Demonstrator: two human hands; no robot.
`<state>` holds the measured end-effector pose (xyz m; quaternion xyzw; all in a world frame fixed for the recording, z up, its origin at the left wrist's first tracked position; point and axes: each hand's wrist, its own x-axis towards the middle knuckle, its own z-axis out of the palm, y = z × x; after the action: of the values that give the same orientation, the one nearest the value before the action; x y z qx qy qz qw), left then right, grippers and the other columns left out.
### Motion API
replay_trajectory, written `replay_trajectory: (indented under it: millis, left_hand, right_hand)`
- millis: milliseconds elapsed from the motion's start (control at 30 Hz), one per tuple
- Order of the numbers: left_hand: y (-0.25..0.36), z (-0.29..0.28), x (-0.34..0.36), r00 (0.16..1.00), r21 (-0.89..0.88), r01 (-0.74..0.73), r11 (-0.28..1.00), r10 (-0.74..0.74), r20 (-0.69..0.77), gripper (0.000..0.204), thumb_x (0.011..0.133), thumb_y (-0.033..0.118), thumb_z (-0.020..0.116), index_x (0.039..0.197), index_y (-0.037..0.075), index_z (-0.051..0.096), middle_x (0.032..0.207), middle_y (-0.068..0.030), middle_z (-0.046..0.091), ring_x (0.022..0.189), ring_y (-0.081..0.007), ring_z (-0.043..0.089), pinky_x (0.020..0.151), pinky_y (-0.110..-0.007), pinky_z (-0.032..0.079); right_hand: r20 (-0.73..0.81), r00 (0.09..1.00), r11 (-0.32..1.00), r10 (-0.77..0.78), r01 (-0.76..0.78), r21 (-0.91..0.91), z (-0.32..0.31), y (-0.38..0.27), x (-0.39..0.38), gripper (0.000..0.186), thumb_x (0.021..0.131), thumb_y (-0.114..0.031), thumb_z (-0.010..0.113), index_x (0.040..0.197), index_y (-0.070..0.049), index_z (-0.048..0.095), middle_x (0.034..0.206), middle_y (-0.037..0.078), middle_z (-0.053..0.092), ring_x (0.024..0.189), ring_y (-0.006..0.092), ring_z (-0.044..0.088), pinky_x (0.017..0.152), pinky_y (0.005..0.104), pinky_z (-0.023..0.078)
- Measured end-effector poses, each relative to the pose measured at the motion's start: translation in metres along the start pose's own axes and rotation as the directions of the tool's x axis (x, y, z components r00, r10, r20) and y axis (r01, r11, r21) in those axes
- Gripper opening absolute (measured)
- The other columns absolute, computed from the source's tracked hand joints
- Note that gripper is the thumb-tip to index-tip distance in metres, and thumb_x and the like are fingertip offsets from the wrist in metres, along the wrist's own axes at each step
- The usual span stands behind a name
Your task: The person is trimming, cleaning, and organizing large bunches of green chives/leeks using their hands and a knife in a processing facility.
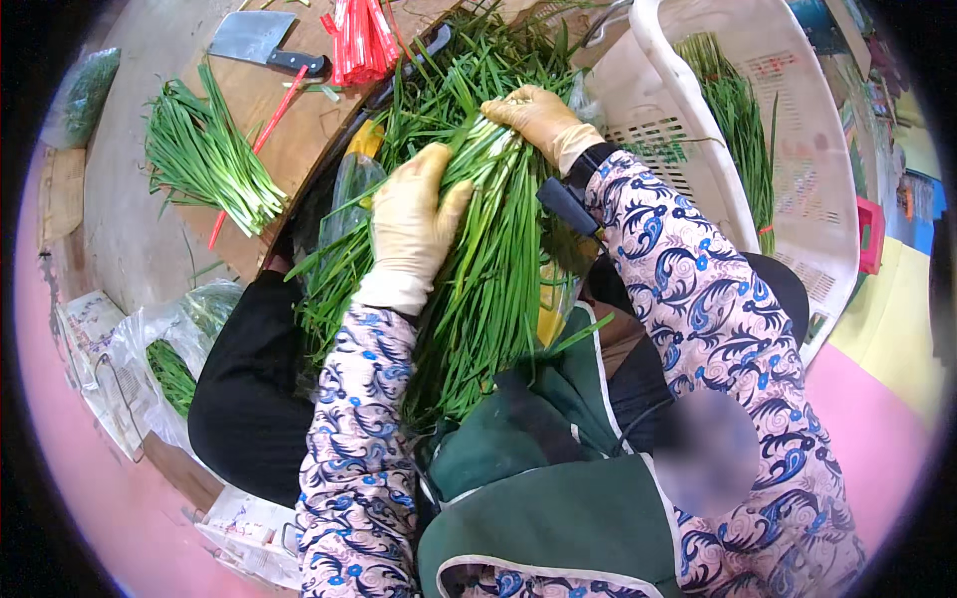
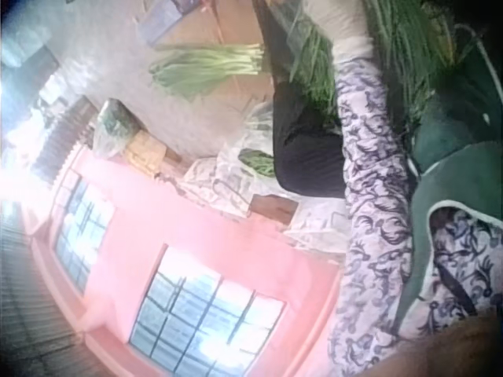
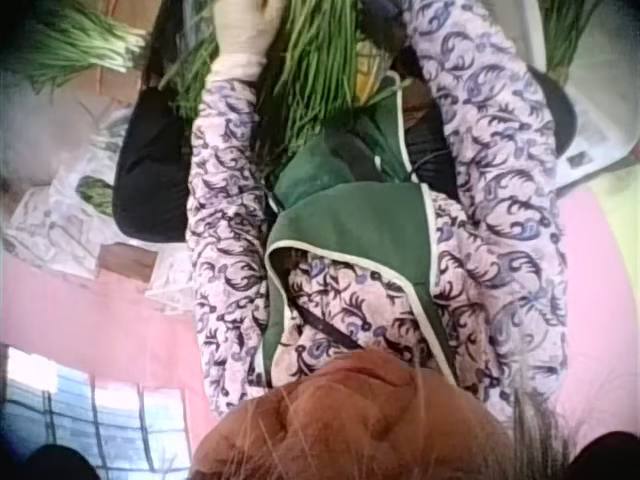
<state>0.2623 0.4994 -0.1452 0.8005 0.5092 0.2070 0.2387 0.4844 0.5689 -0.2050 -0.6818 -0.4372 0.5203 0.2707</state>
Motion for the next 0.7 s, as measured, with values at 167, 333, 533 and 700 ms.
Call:
replay_trajectory:
  millis: [167, 333, 533, 700]
  left_hand:
    - [-0.062, -0.056, -0.041, 0.826, -0.033, 0.483, 0.875, -0.443, 0.349, 0.051, 0.087, 0.037, 0.068, 0.121, -0.001, 0.06, 0.109, -0.02, 0.067, 0.103, -0.0336, 0.063, 0.09, -0.038, 0.048]
    - [0.011, -0.136, 0.0, 0.949, 0.065, 0.215, 0.975, -0.224, 0.223, 0.063, 0.082, 0.027, 0.076, 0.131, -0.003, 0.051, 0.126, -0.0176, 0.06, 0.117, -0.0293, 0.058, 0.101, -0.035, 0.043]
    - [0.027, -0.038, 0.035, 0.983, 0.15, -0.171, 0.974, 0.157, 0.099, 0.116, 0.058, 0.049, 0.087, 0.139, -0.01, 0.028, 0.135, -0.0305, 0.044, 0.127, -0.042, 0.043, 0.106, -0.047, 0.036]
    - [0.016, 0.025, 0.021, 0.969, 0.094, 0.141, 0.986, -0.157, 0.193, 0.133, 0.049, 0.066, 0.084, 0.141, -0.009, 0.024, 0.139, -0.0285, 0.041, 0.132, -0.0405, 0.038, 0.109, -0.05, 0.03]
  right_hand:
    - [0.011, 1.0, 0.999, -0.029, 0.029, 0.023, 0.01, 0.003, 0.003, 0.037, 0.08, -0.035, 0.078, 0.092, -0.002, 0.066, 0.083, 0.006, 0.067, 0.077, 0.0124, 0.058, 0.07, 0.0263, 0.046]
    - [-0.053, 0.994, 0.994, -0.097, 0.094, -0.055, -0.009, 0.017, 0.016, 0.039, 0.078, -0.039, 0.077, 0.088, -0.003, 0.067, 0.082, 0.005, 0.066, 0.076, 0.0135, 0.057, 0.071, 0.0275, 0.045]
    - [-0.056, 0.997, 0.996, -0.057, 0.053, -0.065, -0.002, -0.008, 0.002, 0.039, 0.076, -0.039, 0.078, 0.088, -0.004, 0.066, 0.083, 0.006, 0.066, 0.075, 0.0138, 0.058, 0.071, 0.0277, 0.047]
    - [-0.075, 0.997, 1.0, -0.03, 0.03, -0.002, 0.005, -0.007, -0.001, 0.04, 0.071, -0.037, 0.079, 0.09, -0.003, 0.068, 0.083, 0.009, 0.068, 0.075, 0.0165, 0.062, 0.072, 0.0294, 0.049]
